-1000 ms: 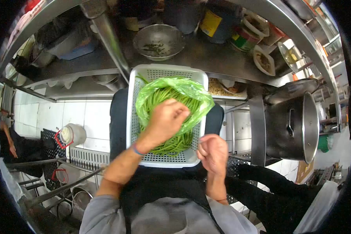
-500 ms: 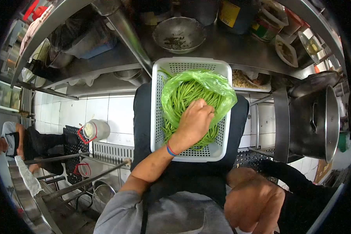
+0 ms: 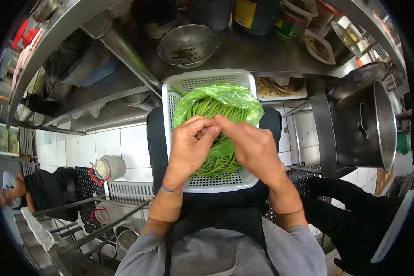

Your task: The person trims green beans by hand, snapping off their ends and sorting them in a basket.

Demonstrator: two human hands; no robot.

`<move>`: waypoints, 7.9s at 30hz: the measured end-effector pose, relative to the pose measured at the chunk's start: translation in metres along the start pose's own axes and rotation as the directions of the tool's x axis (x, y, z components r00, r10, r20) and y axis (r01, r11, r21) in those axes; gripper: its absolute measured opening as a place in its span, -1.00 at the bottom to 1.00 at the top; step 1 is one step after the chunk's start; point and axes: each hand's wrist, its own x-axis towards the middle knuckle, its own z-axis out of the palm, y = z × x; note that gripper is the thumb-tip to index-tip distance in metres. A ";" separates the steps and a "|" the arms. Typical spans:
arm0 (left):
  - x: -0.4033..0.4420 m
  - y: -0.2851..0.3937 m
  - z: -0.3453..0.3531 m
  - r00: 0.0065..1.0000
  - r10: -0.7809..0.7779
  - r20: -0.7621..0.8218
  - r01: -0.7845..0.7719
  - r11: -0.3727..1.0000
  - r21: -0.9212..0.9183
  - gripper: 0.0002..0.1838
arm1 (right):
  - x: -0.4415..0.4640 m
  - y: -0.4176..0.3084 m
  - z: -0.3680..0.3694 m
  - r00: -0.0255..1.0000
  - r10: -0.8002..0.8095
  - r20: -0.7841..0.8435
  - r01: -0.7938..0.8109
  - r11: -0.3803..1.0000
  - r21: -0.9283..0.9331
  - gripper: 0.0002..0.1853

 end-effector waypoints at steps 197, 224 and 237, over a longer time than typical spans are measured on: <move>0.004 -0.029 -0.021 0.982 0.183 -0.054 -0.100 0.735 0.670 -0.88 | -0.069 0.019 0.024 0.643 0.441 0.626 -0.123 -0.747 0.654 -0.60; -0.040 0.019 -0.054 0.982 0.162 0.092 -0.186 0.812 0.553 -0.83 | -0.037 0.007 0.035 0.952 0.306 -0.023 -0.274 0.882 0.383 -0.91; -0.033 0.011 -0.029 0.997 0.015 0.074 -0.038 0.944 0.326 -0.91 | -0.045 0.002 0.048 0.964 0.263 -0.037 -0.241 0.925 0.293 -0.84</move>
